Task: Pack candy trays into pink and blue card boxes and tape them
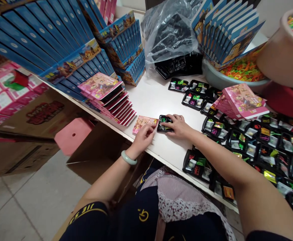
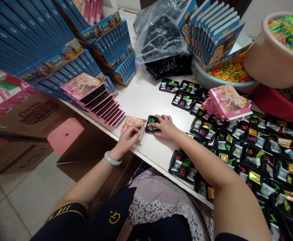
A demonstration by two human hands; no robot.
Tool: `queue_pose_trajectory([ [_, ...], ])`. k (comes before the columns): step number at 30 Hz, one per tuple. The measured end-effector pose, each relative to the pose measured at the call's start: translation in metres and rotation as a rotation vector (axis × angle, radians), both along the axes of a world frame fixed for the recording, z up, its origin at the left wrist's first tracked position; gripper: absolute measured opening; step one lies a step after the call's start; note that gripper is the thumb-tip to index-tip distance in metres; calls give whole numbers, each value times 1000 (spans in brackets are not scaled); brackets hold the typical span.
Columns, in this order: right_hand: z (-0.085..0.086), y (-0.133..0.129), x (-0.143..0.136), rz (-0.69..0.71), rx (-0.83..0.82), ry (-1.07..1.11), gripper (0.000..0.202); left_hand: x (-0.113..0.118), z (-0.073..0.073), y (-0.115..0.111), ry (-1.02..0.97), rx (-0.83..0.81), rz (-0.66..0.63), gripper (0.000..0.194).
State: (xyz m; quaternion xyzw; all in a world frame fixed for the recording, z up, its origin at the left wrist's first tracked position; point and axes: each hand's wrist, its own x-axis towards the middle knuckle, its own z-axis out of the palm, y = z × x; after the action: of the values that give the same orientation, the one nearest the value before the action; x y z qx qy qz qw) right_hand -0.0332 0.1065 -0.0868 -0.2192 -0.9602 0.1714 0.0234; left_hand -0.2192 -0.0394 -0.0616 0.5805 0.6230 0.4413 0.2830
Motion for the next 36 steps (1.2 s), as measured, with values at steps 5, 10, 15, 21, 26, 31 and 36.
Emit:
queue_pose_trajectory([
  [5,15,-21,45,41,-31,73,54,-1,-5,18,-187,-70,39,19],
  [10,21,-30,54,116,-36,132,54,3,-6,20,-281,-154,-82,20],
  [15,9,-27,47,37,-20,116,52,14,-4,24,-334,-221,-108,21],
  [21,-8,-32,29,-92,32,45,53,21,-12,43,-359,-270,-76,23],
  [26,-18,-33,26,-96,-2,31,60,20,-23,50,-399,-328,-80,25],
  [31,-18,-33,31,-34,-22,-9,49,18,-24,49,-411,-327,-112,24],
  [36,-17,-36,25,-36,-30,-50,52,22,-24,51,-310,-233,-164,15],
])
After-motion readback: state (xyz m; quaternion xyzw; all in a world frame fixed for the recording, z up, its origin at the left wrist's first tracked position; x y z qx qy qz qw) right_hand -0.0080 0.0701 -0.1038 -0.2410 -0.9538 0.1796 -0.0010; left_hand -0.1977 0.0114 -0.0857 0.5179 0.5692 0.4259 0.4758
